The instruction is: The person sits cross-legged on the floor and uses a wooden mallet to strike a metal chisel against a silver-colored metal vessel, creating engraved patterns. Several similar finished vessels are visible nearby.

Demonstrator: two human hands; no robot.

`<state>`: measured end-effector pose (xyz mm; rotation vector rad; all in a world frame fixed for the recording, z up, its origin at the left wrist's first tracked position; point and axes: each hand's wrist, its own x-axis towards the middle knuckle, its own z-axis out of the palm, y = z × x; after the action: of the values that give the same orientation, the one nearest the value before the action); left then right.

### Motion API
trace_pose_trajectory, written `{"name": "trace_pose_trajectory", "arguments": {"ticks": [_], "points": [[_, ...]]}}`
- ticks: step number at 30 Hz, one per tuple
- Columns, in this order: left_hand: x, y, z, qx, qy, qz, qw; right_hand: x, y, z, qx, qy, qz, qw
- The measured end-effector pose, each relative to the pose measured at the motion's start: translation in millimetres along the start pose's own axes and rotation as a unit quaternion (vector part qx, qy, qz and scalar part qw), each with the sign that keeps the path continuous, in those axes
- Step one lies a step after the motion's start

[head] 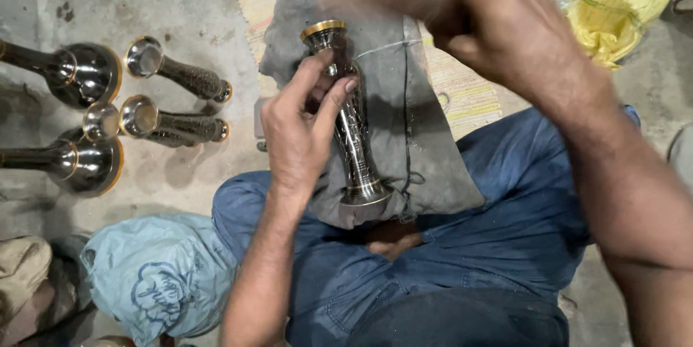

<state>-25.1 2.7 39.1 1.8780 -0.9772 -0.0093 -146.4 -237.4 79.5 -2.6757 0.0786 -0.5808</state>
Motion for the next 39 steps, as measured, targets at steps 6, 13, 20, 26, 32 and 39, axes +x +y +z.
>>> {"name": "trace_pose_trajectory", "arguments": {"ticks": [6,13,20,26,32,39], "points": [[-26,-1,19,-0.082,0.123,-0.058,0.987,35,-30,-18,-0.144,-0.016,-0.106,0.984],[-39,-9,44,-0.155,0.225,-0.090,0.958,48,-81,-45,-0.294,-0.016,-0.210,0.932],[-53,-24,54,-0.117,0.252,-0.092,0.956,40,-89,-51,-0.406,-0.059,-0.204,0.889],[-64,-33,56,-0.083,0.257,-0.078,0.960,25,-85,-45,-0.466,0.008,-0.215,0.858],[-66,-32,53,-0.026,0.255,-0.004,0.966,17,-84,-51,-0.521,0.009,-0.240,0.819],[-68,-31,46,-0.001,0.219,0.107,0.970,3,-74,-39,-0.581,0.023,-0.249,0.774]]}}
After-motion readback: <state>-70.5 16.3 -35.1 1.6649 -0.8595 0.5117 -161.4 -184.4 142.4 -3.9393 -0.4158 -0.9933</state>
